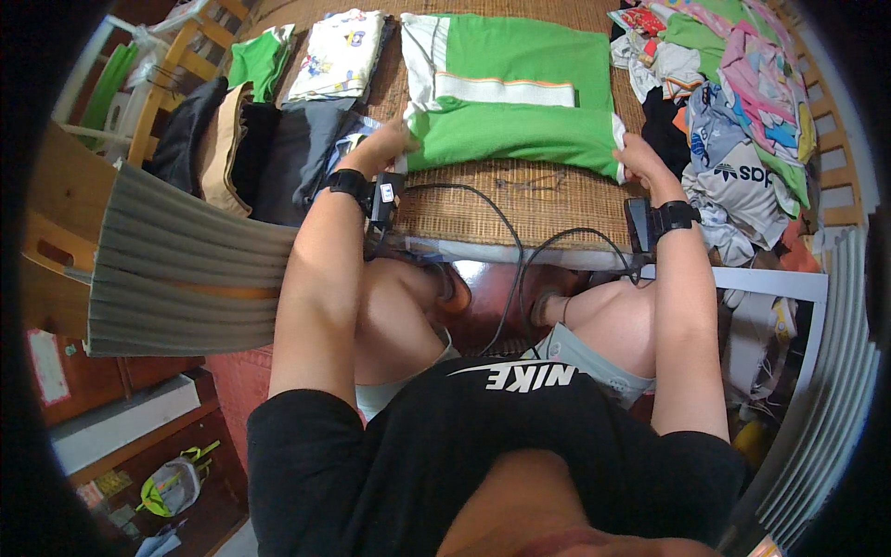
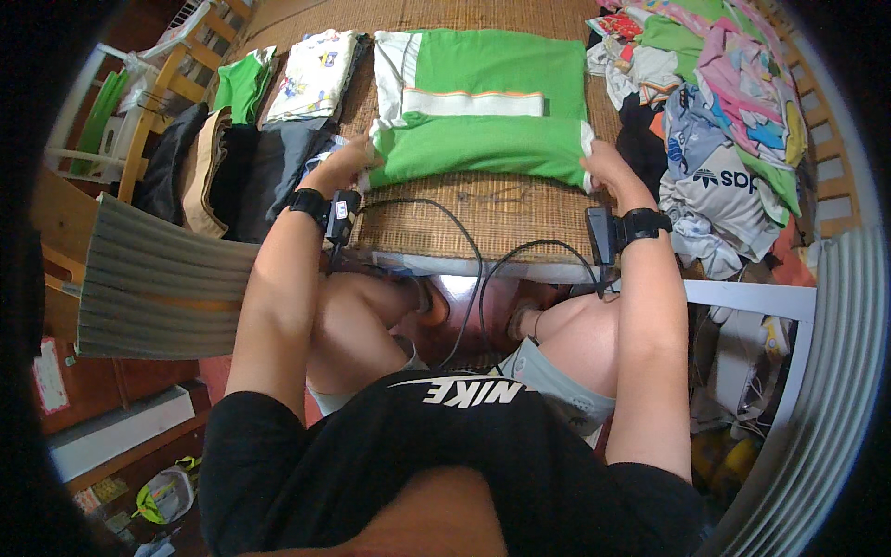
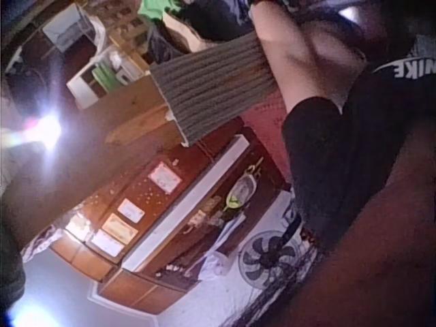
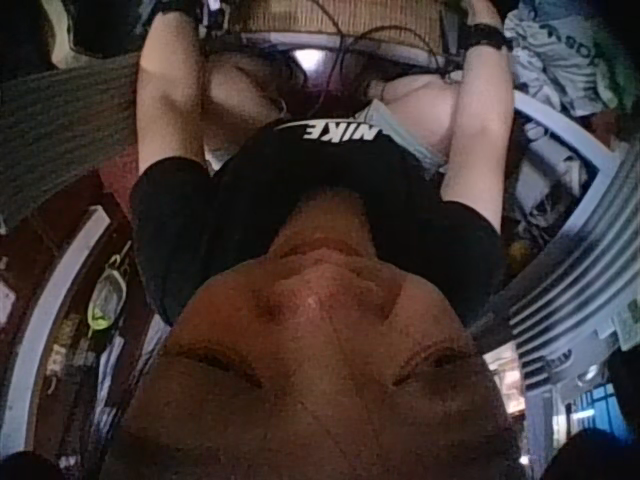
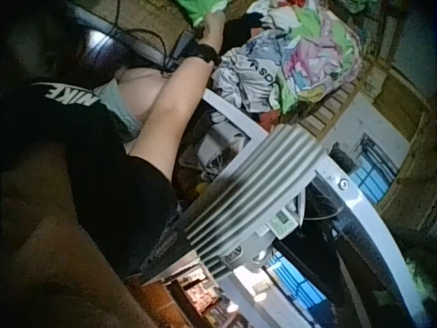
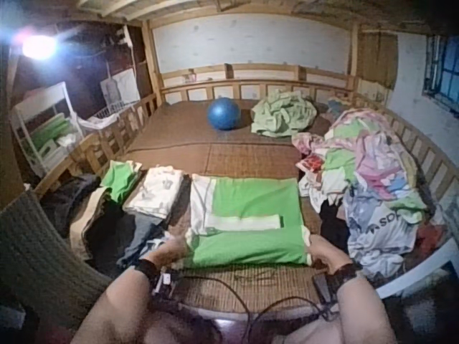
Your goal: The person folds several pieces of clothing, including a tan shirt, black shorts, a patterned white garment, and a green shirt, by laying them flat on a bed, smoothing them, and folding the sleeves and sides inward.
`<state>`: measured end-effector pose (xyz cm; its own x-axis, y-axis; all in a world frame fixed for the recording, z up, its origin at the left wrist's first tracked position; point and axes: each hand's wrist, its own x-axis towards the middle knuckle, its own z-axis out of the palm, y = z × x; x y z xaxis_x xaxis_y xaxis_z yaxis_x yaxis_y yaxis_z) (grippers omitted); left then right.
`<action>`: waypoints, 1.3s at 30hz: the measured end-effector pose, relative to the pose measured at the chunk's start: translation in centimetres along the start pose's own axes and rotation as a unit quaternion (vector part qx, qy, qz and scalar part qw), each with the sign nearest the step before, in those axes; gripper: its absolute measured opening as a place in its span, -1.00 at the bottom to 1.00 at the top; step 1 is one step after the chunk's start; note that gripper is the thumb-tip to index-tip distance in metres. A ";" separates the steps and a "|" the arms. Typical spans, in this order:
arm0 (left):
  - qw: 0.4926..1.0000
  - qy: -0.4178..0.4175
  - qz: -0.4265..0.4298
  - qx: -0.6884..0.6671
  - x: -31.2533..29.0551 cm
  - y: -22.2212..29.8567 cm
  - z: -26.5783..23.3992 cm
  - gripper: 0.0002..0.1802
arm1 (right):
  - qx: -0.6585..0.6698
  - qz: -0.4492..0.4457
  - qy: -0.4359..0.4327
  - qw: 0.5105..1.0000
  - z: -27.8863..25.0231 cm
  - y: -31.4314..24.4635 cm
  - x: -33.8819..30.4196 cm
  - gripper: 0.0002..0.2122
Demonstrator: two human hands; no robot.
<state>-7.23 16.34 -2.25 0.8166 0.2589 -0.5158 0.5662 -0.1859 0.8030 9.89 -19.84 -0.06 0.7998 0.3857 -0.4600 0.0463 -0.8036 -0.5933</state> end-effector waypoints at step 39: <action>0.909 0.242 0.176 0.289 8.3 1.8 2.7 -0.73 | -0.200 -0.062 0.171 0.963 4.5 -2.1 7.7 -0.75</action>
<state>0.86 15.63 -5.85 0.8926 0.4484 0.0473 0.3581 -0.7686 0.5301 13.23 -13.13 -5.30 0.9207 0.3726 -0.1165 0.3260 -0.8980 -0.2955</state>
